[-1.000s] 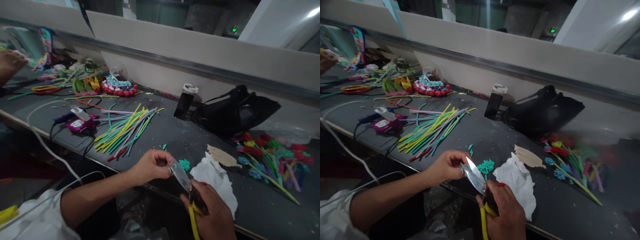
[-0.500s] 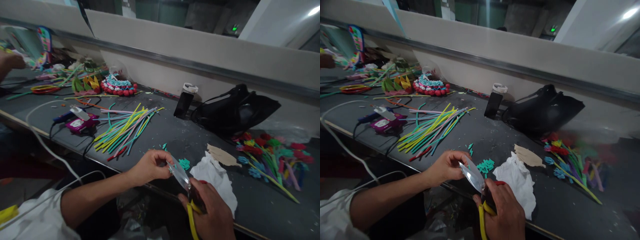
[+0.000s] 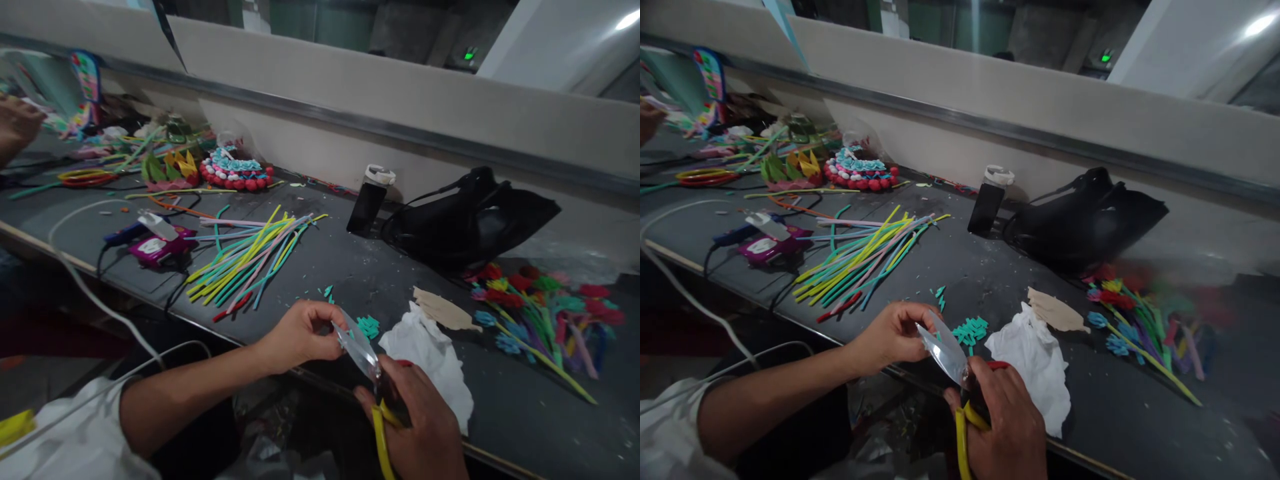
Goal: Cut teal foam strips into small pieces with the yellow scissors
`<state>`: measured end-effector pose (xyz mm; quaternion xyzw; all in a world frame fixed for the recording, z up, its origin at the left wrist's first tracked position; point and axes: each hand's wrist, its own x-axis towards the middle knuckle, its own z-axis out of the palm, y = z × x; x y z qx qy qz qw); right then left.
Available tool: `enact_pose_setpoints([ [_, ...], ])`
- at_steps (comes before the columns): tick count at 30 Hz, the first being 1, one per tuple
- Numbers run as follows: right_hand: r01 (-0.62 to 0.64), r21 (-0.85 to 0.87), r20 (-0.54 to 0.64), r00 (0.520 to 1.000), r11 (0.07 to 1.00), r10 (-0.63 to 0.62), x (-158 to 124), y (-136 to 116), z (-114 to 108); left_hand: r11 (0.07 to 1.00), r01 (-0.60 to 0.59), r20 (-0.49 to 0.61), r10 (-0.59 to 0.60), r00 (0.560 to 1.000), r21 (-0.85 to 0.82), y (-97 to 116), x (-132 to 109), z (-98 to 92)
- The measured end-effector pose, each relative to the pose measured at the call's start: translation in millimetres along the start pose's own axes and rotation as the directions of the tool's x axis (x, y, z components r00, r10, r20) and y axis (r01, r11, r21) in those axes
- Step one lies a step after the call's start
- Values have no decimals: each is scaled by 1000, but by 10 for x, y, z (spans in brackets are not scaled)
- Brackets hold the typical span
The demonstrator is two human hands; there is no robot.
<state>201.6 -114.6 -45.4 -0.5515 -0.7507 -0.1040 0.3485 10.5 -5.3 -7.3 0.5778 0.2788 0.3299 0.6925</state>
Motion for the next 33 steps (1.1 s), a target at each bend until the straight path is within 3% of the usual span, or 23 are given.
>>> enact_pose_setpoints([
  [14,47,-18,-28,998,999,-47,18,-40,-16,1000,10,20,-10,1000,-19,18,-6,28],
  [21,-6,1,21,1000,1000,6,-12,-13,-29,1000,10,-7,-10,1000,-15,6,-6,15],
  [26,-23,-17,-20,1000,1000,22,13,19,-26,996,31,-31,-34,999,-88,27,10,-17],
  [33,28,-48,3,1000,998,-28,7,45,-20,1000,11,-37,-11,999,-15,63,26,-51],
])
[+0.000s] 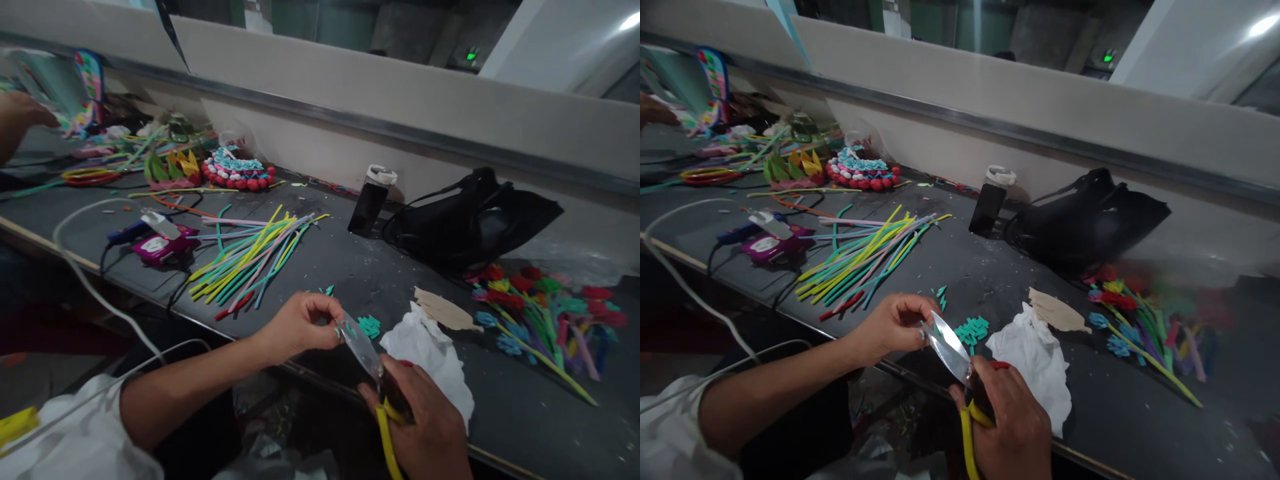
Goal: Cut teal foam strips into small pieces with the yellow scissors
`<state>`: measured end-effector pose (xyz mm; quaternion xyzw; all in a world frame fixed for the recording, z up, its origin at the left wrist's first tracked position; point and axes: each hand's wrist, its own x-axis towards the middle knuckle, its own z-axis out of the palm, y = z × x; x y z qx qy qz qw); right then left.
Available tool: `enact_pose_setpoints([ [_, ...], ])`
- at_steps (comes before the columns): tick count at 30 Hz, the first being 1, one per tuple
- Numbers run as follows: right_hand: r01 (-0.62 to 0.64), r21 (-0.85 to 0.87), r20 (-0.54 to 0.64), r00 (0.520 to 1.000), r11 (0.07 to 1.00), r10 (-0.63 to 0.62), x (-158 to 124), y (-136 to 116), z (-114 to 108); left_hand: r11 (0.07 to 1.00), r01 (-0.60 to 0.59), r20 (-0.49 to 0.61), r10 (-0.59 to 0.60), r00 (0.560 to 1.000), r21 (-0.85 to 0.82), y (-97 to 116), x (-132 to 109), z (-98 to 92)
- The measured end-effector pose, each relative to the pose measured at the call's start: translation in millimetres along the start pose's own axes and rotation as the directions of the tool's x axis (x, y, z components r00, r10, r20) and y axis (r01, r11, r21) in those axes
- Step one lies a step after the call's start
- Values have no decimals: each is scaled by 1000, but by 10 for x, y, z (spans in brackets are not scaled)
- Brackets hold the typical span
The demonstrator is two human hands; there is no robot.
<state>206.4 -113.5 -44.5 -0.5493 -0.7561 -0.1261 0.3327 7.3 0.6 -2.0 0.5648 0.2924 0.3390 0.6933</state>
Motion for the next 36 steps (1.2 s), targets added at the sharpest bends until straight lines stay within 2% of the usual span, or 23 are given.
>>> enact_pose_setpoints([
  [8,-17,-5,-7,1000,1000,17,48,-61,-19,999,10,34,-12,999,53,-35,-14,41],
  [14,-29,5,33,999,1000,29,9,-46,-19,997,20,25,-22,999,78,-32,-13,43],
  [23,-38,-29,14,999,999,39,31,-65,3,996,1,40,-4,999,86,-71,-19,37],
  [36,-68,26,90,994,997,65,38,-86,-7,997,-15,37,13,999,78,-151,-25,35],
])
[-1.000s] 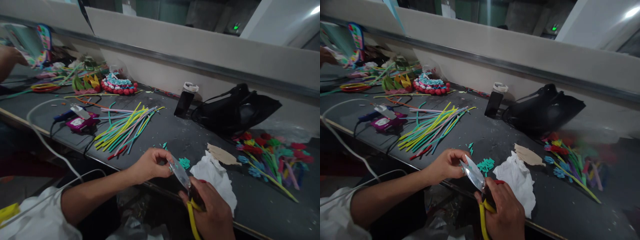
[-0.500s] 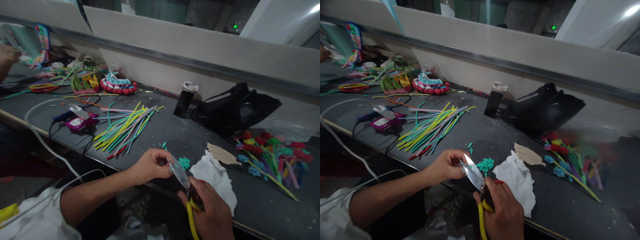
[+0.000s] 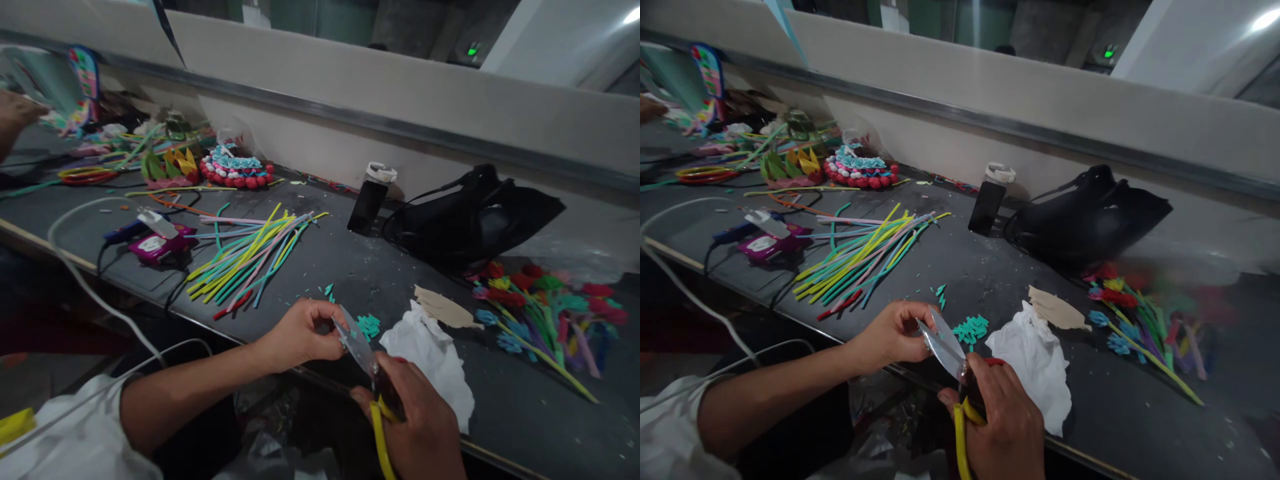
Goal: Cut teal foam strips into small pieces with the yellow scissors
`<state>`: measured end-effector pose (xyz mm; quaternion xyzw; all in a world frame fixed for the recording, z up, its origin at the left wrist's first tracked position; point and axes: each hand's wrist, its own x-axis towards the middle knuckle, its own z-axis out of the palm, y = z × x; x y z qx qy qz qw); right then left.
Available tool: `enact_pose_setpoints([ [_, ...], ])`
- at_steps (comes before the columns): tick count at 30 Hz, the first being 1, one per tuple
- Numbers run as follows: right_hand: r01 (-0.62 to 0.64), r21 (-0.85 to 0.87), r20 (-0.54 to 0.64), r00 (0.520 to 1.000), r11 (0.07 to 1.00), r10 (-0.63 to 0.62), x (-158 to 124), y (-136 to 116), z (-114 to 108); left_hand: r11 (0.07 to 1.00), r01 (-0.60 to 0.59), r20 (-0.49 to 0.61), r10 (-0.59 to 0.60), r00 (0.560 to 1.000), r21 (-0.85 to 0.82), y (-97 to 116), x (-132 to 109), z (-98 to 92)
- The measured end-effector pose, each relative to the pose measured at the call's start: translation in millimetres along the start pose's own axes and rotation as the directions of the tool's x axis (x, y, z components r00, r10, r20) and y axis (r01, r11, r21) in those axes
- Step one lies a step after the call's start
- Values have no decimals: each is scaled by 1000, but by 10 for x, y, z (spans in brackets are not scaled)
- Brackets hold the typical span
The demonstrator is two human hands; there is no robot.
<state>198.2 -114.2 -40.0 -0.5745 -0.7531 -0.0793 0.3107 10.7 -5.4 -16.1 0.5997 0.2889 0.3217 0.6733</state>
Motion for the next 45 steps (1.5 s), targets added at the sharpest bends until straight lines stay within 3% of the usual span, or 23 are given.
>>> enact_pose_setpoints([
  [4,6,7,6,1000,1000,-6,4,-7,-1,1000,-14,8,14,1000,9,10,4,1],
  [14,71,-22,-108,991,997,-73,15,-23,31,1000,14,19,-13,1000,-20,104,-12,32],
  [18,40,4,-97,994,999,-40,25,-49,-21,998,27,8,-27,1000,-50,143,-9,43],
  [21,-21,-43,-160,987,999,14,28,-16,-55,997,51,-15,-52,999,-55,140,-6,28],
  [24,-73,-61,-179,982,995,61,43,28,-70,998,16,-42,-18,999,-55,135,4,7],
  [30,-29,-65,-147,989,997,20,61,18,-48,972,-92,-64,80,995,-216,134,34,-9],
  [35,-42,-46,-113,993,998,36,43,16,-44,934,-6,15,13,1000,-356,121,31,-3],
  [40,-49,-34,-69,997,998,47,2,35,-16,920,10,-40,-28,999,-392,108,29,2],
  [45,-33,-32,-113,993,999,29,-15,27,29,899,39,-60,-73,996,-435,126,26,17],
])
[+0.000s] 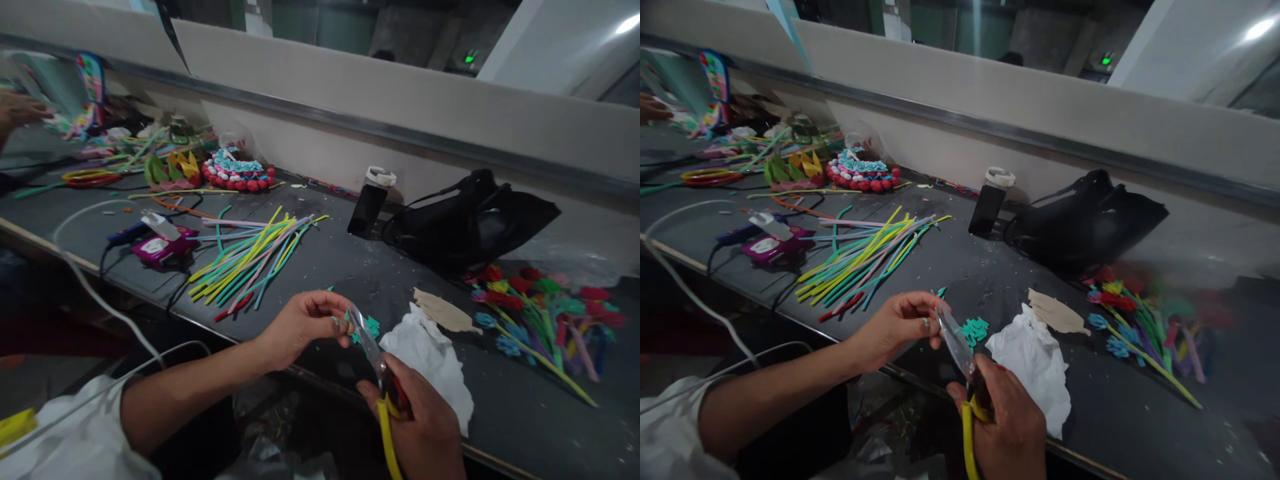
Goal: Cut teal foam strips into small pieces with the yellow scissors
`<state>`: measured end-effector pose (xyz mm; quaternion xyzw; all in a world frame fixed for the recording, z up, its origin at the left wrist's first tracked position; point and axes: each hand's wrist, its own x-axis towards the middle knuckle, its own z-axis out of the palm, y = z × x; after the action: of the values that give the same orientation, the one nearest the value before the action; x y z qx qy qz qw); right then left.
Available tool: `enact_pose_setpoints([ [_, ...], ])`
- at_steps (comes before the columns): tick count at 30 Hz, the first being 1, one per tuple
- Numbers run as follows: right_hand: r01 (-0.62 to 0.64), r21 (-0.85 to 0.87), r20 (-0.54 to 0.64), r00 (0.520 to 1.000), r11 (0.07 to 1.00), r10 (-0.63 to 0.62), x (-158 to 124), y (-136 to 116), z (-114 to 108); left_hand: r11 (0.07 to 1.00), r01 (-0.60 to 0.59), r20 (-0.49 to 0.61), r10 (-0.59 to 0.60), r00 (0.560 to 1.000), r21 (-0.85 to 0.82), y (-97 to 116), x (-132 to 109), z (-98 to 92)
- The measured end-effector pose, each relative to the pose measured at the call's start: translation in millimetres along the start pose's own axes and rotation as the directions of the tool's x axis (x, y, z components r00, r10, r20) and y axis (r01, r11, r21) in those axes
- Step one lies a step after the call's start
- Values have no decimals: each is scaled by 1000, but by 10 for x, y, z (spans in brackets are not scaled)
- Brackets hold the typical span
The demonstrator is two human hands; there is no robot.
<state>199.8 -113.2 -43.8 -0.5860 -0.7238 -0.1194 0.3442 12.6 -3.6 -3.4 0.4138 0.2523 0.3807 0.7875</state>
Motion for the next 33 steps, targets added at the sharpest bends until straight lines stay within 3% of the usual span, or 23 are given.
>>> enact_pose_setpoints([
  [7,3,0,6,1000,1000,-3,60,-42,10,1000,12,-51,-12,999,-10,-19,-30,23],
  [33,-34,-41,45,998,999,36,68,-72,70,998,33,-60,-30,998,45,-87,-91,119],
])
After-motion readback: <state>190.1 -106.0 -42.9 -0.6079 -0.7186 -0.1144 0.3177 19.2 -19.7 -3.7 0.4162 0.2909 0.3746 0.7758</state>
